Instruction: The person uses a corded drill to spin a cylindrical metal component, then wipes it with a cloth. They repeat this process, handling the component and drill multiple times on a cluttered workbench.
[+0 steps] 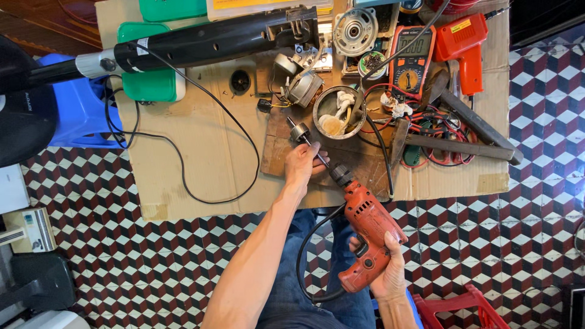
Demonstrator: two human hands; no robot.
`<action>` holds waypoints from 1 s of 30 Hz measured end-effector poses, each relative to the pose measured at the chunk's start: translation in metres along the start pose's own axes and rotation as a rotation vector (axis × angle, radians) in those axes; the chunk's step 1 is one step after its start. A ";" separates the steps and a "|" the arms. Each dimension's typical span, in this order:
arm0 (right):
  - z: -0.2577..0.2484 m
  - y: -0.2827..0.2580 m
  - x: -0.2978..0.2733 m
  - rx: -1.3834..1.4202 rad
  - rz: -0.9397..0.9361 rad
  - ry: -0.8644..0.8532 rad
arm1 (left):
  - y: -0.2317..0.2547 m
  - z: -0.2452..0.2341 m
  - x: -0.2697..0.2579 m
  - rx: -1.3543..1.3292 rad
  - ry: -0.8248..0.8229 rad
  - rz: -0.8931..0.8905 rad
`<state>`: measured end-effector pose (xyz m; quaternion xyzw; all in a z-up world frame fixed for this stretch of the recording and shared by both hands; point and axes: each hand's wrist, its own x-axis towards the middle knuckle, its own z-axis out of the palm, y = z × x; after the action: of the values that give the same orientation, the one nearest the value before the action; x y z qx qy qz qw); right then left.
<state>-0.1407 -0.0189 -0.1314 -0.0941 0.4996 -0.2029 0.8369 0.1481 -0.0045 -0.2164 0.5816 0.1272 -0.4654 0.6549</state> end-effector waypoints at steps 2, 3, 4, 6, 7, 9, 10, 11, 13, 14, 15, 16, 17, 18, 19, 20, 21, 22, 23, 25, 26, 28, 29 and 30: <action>-0.001 -0.002 -0.001 -0.012 0.006 0.022 | -0.001 0.002 -0.005 -0.004 0.008 -0.006; 0.001 -0.004 0.000 -0.029 0.008 0.040 | 0.000 0.003 -0.007 -0.004 0.016 -0.008; 0.002 -0.006 -0.001 -0.046 0.010 0.058 | 0.000 0.003 -0.008 -0.004 0.024 -0.011; 0.004 -0.009 -0.004 -0.070 0.017 0.032 | 0.000 0.004 -0.008 -0.034 0.015 0.001; 0.005 -0.010 -0.005 -0.080 0.020 0.022 | -0.001 0.005 -0.008 -0.048 0.009 0.004; 0.006 -0.009 -0.004 -0.089 0.017 0.019 | -0.001 0.003 -0.010 -0.023 0.026 -0.005; 0.006 -0.009 -0.004 -0.093 0.015 0.018 | -0.002 0.002 -0.011 -0.010 0.034 -0.009; 0.007 -0.008 -0.003 -0.084 0.014 0.012 | -0.003 0.002 -0.011 -0.020 0.021 -0.011; 0.010 -0.006 -0.003 -0.066 0.013 -0.001 | -0.005 0.002 -0.013 -0.039 -0.005 -0.013; 0.012 -0.005 -0.003 -0.055 0.019 -0.011 | -0.007 0.001 -0.015 -0.020 -0.010 -0.016; 0.015 -0.005 -0.003 -0.044 0.024 -0.019 | -0.009 0.001 -0.017 -0.001 -0.016 -0.020; 0.019 -0.004 -0.003 -0.032 0.030 -0.026 | -0.011 0.001 -0.019 0.019 -0.021 -0.024; 0.023 -0.004 -0.005 -0.045 0.021 -0.021 | -0.013 0.002 -0.020 -0.046 -0.028 -0.035; 0.027 -0.004 -0.008 -0.059 0.012 -0.015 | -0.016 0.003 -0.020 -0.111 -0.034 -0.045; 0.032 -0.004 -0.011 -0.072 0.004 -0.012 | -0.017 0.004 -0.020 -0.175 -0.039 -0.053; 0.037 -0.006 -0.015 -0.081 0.014 -0.030 | -0.019 0.008 -0.020 -0.237 -0.025 -0.048; 0.042 -0.008 -0.020 -0.091 0.022 -0.045 | -0.022 0.013 -0.020 -0.300 -0.012 -0.044; 0.047 -0.011 -0.025 -0.101 0.030 -0.061 | -0.023 0.017 -0.021 -0.363 0.001 -0.040; 0.052 -0.012 -0.031 -0.122 0.031 -0.072 | -0.023 0.021 -0.023 -0.405 0.024 -0.018; 0.063 -0.016 -0.041 -0.165 0.030 -0.097 | -0.018 0.028 -0.029 -0.489 0.070 0.029; 0.069 -0.017 -0.047 -0.188 0.041 -0.113 | -0.011 0.030 -0.034 -0.505 0.095 0.052; 0.080 -0.020 -0.060 -0.236 0.065 -0.152 | 0.005 0.034 -0.049 -0.541 0.149 0.102; 0.086 -0.021 -0.066 -0.225 0.087 -0.185 | 0.015 0.036 -0.057 -0.545 0.153 0.119; 0.091 -0.021 -0.073 -0.213 0.110 -0.219 | 0.025 0.037 -0.066 -0.549 0.157 0.136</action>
<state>-0.0969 -0.0101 -0.0220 -0.1763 0.4286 -0.0910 0.8815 0.1179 -0.0090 -0.1431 0.4242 0.2596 -0.3220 0.8056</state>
